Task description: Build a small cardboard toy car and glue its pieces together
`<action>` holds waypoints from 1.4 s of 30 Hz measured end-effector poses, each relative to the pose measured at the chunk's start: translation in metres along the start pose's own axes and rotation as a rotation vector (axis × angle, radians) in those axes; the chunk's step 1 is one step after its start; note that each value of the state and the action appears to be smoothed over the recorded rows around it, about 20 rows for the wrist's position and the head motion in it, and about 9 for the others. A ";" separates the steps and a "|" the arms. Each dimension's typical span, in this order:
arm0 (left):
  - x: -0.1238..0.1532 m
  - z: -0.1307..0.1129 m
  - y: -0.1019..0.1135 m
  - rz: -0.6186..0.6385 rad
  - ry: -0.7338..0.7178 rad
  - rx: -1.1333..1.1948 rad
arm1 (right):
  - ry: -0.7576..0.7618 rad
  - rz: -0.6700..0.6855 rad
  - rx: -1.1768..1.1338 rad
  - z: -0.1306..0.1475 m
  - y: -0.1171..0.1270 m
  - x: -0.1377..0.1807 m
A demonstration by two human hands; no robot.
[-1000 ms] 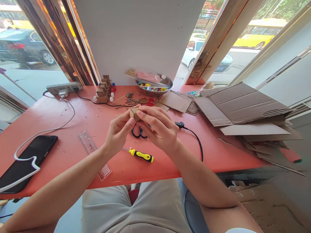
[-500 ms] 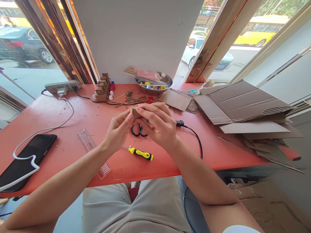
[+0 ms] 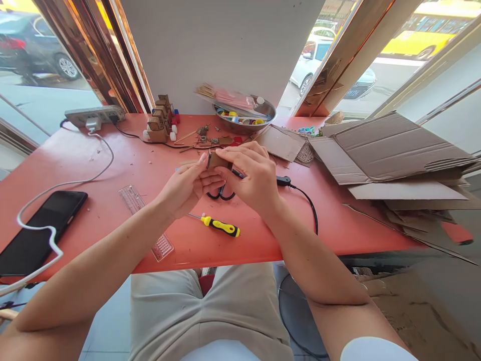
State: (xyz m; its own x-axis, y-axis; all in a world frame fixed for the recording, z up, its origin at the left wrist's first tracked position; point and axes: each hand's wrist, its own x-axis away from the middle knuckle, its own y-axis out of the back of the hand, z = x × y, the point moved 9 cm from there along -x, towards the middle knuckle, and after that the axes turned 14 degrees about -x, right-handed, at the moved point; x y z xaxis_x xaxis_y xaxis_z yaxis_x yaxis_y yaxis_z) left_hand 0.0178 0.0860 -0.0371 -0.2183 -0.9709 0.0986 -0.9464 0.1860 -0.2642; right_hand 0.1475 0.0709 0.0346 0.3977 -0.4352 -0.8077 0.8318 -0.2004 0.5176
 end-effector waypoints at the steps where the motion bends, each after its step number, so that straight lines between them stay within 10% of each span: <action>1: -0.001 0.002 0.001 -0.006 0.027 0.006 | -0.019 0.011 -0.004 -0.002 0.000 0.000; 42: 0.005 0.009 -0.004 -0.121 0.170 0.156 | 0.028 0.028 -0.011 0.002 -0.011 0.002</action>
State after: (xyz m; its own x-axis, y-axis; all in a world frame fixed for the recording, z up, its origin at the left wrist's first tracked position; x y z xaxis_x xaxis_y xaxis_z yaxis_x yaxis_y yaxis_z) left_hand 0.0224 0.0795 -0.0439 -0.1553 -0.9427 0.2951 -0.9227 0.0318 -0.3841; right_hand 0.1388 0.0704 0.0276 0.4311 -0.4158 -0.8008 0.8246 -0.1787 0.5367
